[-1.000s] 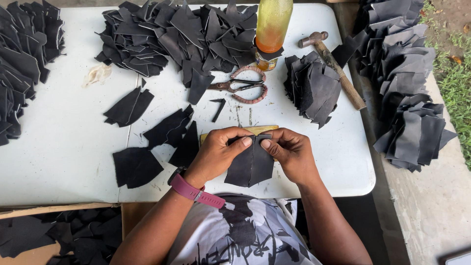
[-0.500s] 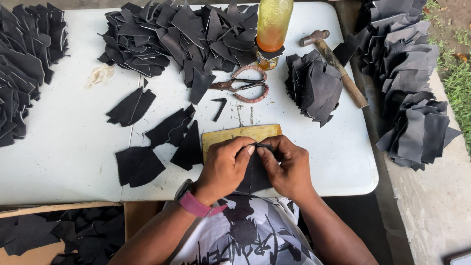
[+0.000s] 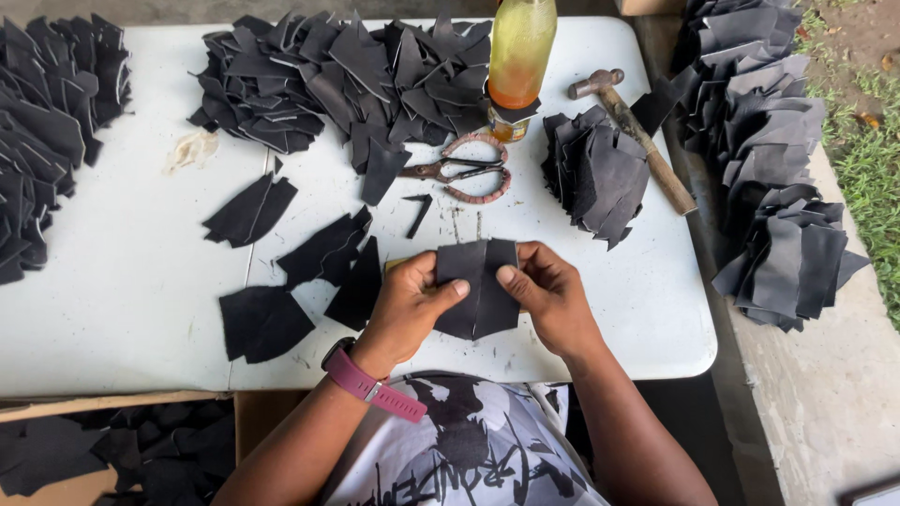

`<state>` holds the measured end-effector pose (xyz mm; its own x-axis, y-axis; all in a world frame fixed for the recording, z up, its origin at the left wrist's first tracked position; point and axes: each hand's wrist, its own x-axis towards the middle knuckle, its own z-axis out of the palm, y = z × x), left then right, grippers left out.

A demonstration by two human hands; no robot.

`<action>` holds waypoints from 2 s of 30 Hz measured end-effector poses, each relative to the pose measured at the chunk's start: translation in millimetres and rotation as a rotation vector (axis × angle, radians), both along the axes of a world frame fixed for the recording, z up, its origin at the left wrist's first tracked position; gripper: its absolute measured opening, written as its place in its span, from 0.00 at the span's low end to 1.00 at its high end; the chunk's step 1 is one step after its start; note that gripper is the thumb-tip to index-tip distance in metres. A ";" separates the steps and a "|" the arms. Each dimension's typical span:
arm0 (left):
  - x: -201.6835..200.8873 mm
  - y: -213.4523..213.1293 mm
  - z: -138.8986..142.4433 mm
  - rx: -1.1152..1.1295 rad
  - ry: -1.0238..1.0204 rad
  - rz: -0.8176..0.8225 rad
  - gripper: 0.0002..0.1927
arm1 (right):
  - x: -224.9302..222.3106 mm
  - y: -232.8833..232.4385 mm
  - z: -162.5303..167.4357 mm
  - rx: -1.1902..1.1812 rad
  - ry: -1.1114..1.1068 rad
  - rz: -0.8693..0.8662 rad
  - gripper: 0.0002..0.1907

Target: The person assembles small black leather pieces by hand on a white table. They pick up two pieces, align them, press them together, and place the joined unit into a growing stack. The process is repeated continuously with new pairs from the surrounding piles.

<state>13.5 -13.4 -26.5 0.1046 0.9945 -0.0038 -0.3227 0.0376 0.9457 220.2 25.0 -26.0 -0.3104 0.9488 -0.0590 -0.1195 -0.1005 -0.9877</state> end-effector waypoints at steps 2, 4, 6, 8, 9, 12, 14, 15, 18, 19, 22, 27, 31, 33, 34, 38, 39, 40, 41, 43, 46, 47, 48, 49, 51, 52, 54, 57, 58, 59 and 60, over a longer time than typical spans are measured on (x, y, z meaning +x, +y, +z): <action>1.4 -2.7 -4.0 0.042 0.137 0.019 0.11 | -0.4 -8.9 -5.7 0.008 -0.089 0.045 0.09; 6.1 -4.2 -4.5 0.057 0.271 0.067 0.10 | -3.4 -16.6 -11.3 0.032 -0.191 0.028 0.09; 14.2 -4.6 -2.5 0.043 0.399 0.148 0.10 | -8.5 -19.8 -15.9 0.066 -0.312 -0.048 0.10; 16.8 -3.4 0.7 0.044 0.346 0.168 0.09 | -12.9 -17.7 -18.2 0.184 -0.263 -0.075 0.11; 15.9 -0.1 2.7 0.056 0.322 0.180 0.08 | -14.5 -13.7 -18.0 0.254 -0.234 -0.089 0.11; 5.4 0.4 5.2 0.031 0.013 0.028 0.11 | -10.8 -0.9 -12.6 0.084 -0.104 -0.099 0.12; 5.1 -4.1 3.6 0.021 0.190 -0.076 0.12 | -3.2 4.9 -5.8 -0.016 0.036 -0.049 0.14; 5.3 -7.3 2.3 0.010 0.277 -0.123 0.13 | 0.6 5.3 -2.6 -0.073 0.105 -0.019 0.14; 11.4 -8.4 -1.8 -0.059 0.134 -0.020 0.11 | 12.5 -1.4 4.6 -0.156 -0.005 0.096 0.19; 11.8 -8.4 -2.5 -0.054 0.101 -0.033 0.11 | 14.0 -4.6 5.1 -0.139 -0.004 0.117 0.20; 9.5 -4.2 -1.9 -0.055 0.034 -0.083 0.12 | 18.5 -11.3 3.5 -0.097 0.004 0.149 0.22; -0.1 -4.0 6.1 -0.123 -0.056 -0.237 0.11 | 23.6 -7.1 -2.1 -0.078 0.179 0.297 0.17; 1.2 -2.8 12.3 -0.061 0.093 -0.150 0.14 | 22.2 -3.2 -1.6 -0.098 0.110 0.236 0.17; 1.6 -2.7 14.7 -0.014 0.145 -0.130 0.14 | 19.7 -3.2 0.8 -0.092 0.048 0.182 0.19; 1.9 -2.7 15.5 0.000 0.208 -0.107 0.14 | 18.5 -3.4 2.2 -0.081 0.017 0.177 0.19; 1.5 -2.2 17.9 0.038 0.262 -0.078 0.13 | 13.6 -5.1 6.9 -0.102 -0.066 0.138 0.15; 1.5 -3.0 18.4 0.040 0.225 -0.083 0.13 | 12.8 -5.5 7.4 -0.126 -0.078 0.127 0.14; 1.9 -3.3 18.9 0.012 0.211 -0.089 0.14 | 12.4 -5.8 7.6 -0.120 -0.067 0.131 0.15; 1.2 -4.0 19.8 -0.015 0.198 -0.094 0.15 | 12.3 -5.8 7.6 -0.114 -0.055 0.135 0.16; 0.2 -5.2 22.1 -0.031 0.183 -0.119 0.16 | 13.2 -5.9 7.2 -0.083 -0.063 0.160 0.17; -2.0 -5.6 26.6 -0.029 0.183 -0.178 0.18 | 15.9 -6.5 6.5 -0.022 -0.098 0.188 0.16; -2.3 -5.2 28.1 -0.049 0.181 -0.189 0.19 | 16.6 -7.0 6.6 -0.013 -0.099 0.180 0.16; -2.4 -4.6 29.5 -0.069 0.179 -0.201 0.19 | 16.9 -7.5 6.7 -0.003 -0.099 0.172 0.16; -1.6 -4.4 30.7 -0.086 0.195 -0.190 0.19 | 17.0 -7.4 7.1 -0.015 -0.107 0.161 0.17; 0.6 -4.0 32.5 -0.121 0.228 -0.166 0.21 | 15.6 -7.7 7.9 -0.039 -0.120 0.143 0.19; 1.4 -4.4 33.2 -0.093 0.242 -0.154 0.20 | 14.5 -7.5 8.3 -0.048 -0.117 0.142 0.19; 2.3 -5.6 34.3 -0.036 0.270 -0.130 0.19 | 12.5 -7.8 8.8 -0.065 -0.112 0.140 0.18; 2.2 -6.9 35.4 -0.027 0.404 -0.087 0.20 | 11.8 -8.1 7.2 -0.076 -0.102 0.136 0.17; 2.5 -6.8 35.6 0.033 0.461 -0.059 0.20 | 12.5 -7.9 5.5 -0.077 -0.106 0.135 0.16; 2.3 -7.2 35.7 0.094 0.517 -0.031 0.21 | 13.8 -8.0 3.4 -0.078 -0.109 0.135 0.15; 3.2 -7.4 35.5 0.153 0.572 -0.003 0.21 | 14.5 -8.0 0.3 -0.080 -0.113 0.134 0.14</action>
